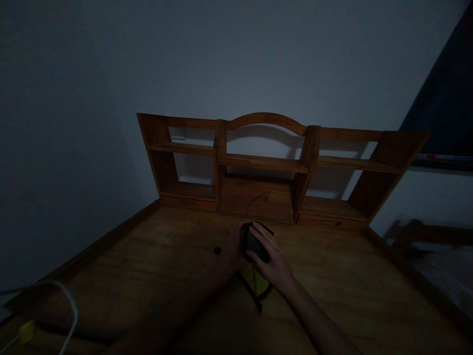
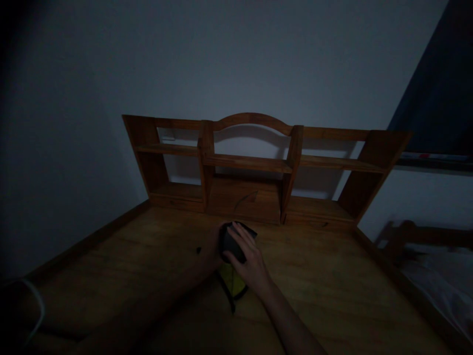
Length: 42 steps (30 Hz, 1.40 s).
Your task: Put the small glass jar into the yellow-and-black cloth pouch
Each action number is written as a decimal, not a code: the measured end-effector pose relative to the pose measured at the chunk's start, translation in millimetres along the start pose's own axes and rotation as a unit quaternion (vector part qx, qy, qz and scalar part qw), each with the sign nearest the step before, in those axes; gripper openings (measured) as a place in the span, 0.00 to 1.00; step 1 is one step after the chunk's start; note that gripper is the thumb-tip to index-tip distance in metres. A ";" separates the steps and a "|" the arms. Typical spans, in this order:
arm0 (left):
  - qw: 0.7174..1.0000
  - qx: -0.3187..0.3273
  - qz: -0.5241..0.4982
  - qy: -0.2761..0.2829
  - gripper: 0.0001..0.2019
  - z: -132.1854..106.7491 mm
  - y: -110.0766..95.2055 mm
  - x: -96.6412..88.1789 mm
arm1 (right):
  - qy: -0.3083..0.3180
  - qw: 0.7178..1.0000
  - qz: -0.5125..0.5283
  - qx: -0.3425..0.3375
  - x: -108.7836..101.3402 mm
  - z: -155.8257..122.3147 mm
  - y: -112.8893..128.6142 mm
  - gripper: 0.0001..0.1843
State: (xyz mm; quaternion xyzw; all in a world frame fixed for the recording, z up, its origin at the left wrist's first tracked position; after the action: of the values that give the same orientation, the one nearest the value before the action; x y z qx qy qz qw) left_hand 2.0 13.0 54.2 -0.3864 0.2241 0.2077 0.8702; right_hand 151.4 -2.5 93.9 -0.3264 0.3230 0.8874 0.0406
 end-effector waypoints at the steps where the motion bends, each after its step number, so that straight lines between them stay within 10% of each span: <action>1: 1.000 0.003 0.004 0.005 0.35 0.5 -1.3 -0.2 | 0.001 1.000 0.003 0.004 -0.3 -0.1 -0.1 0.31; 11: 0.994 0.002 0.091 0.061 0.37 3.4 -6.7 -3.5 | -0.029 0.986 0.146 0.071 2.7 -1.2 -13.6 0.27; 17: 0.990 0.022 0.113 0.081 0.34 3.1 -9.4 3.4 | -0.070 0.915 0.359 0.172 10.5 -7.2 -49.0 0.21; 23: 0.994 -0.004 0.061 0.086 0.42 6.0 -8.4 5.1 | -0.085 0.857 0.465 0.204 14.9 -8.7 -61.8 0.22; 33: 0.986 -0.099 -0.134 0.007 0.38 7.9 16.7 4.6 | -0.060 0.857 0.481 0.173 13.5 -3.8 -49.6 0.27; 38: 0.929 -0.199 -0.313 -0.016 0.26 9.0 24.7 10.7 | -0.081 0.844 0.488 0.206 13.5 -8.1 -61.3 0.27; 42: 0.795 -0.276 -0.540 -0.016 0.32 8.6 37.8 29.3 | -0.120 0.829 0.500 0.221 13.8 -13.0 -78.9 0.20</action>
State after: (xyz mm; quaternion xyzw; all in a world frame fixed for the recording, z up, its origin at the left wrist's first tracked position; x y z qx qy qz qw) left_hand 7.6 48.3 21.3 -0.6654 -0.1018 -0.2374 0.7004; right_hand 170.0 50.0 34.8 0.0063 0.6224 0.7232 -0.2991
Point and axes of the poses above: each hand's wrist, its own z-axis towards the middle knuckle, its own x-axis out of the palm, y = z × x, the point moved 5 cm from there along z, towards the middle knuckle, and after that the axes turned 10 degrees about y, right-handed, at the moved point
